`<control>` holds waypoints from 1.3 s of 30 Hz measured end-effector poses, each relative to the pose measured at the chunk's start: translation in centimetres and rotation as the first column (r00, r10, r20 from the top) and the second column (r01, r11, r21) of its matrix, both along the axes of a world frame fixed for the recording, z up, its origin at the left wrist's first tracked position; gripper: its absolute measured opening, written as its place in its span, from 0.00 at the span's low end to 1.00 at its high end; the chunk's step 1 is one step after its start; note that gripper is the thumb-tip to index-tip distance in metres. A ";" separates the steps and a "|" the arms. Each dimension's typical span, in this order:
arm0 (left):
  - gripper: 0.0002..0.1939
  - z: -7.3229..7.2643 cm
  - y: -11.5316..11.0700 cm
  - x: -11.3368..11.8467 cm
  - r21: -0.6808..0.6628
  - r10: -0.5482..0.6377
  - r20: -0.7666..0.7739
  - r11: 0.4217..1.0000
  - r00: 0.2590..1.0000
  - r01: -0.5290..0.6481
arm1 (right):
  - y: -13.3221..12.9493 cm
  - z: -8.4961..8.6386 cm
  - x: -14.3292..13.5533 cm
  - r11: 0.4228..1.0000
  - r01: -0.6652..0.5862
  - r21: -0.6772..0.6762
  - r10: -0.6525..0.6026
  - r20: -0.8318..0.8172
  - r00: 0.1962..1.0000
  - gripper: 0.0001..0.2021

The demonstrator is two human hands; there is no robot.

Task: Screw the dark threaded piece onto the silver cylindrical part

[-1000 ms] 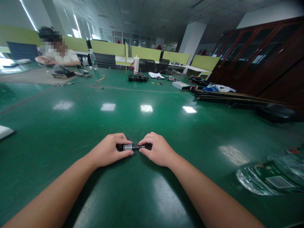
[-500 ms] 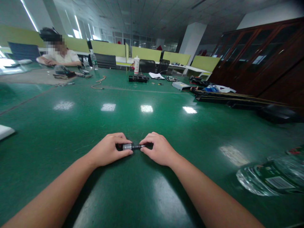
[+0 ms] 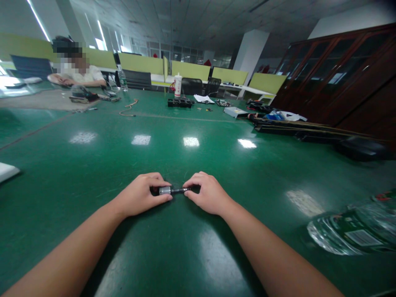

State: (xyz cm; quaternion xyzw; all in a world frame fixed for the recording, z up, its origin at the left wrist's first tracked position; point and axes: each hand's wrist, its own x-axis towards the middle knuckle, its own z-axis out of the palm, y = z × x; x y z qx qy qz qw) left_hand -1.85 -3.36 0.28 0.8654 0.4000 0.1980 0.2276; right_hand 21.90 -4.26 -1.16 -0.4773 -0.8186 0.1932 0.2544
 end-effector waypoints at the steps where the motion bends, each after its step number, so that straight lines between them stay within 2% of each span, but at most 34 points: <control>1: 0.15 0.0 0.0 0.0 0.003 0.000 0.000 1.000 1.000 0.000 | 0.0 0.0 0.1 1.000 0.000 0.003 0.000 0.005 1.000 0.06; 4: 0.15 0.0 0.1 -0.1 0.012 0.006 0.002 1.000 1.000 -0.006 | 0.3 -0.1 0.4 0.999 0.032 0.011 -0.033 0.030 0.999 0.06; 8: 0.16 -0.1 0.3 -0.3 0.021 0.016 -0.004 1.000 1.000 -0.016 | 0.7 -0.1 1.1 0.988 0.157 0.003 -0.157 0.051 0.986 0.06; 11: 0.17 -0.2 0.4 -0.4 0.022 0.024 -0.014 0.999 1.000 -0.024 | 0.9 -0.1 1.4 0.983 0.185 -0.012 -0.184 0.045 0.982 0.06; 18: 0.16 -0.3 0.4 -0.4 0.013 0.027 -0.013 1.000 1.000 -0.027 | 0.6 0.0 1.0 0.991 0.134 -0.018 -0.133 0.036 0.990 0.07; 26: 0.15 0.0 -0.1 0.2 -0.031 -0.005 0.019 0.999 1.000 0.005 | 0.0 0.2 -0.3 0.997 -0.079 -0.019 0.078 -0.062 0.995 0.08; 32: 0.16 0.2 -0.6 0.8 -0.055 -0.030 0.035 0.998 0.999 0.032 | -0.5 0.5 -1.0 0.993 -0.061 -0.103 0.046 -0.137 0.989 0.13; 39: 0.12 0.1 -0.5 0.7 -0.056 -0.026 0.054 0.998 0.998 0.029 | -0.7 0.4 -1.4 0.995 -0.075 -0.061 0.069 -0.104 0.992 0.07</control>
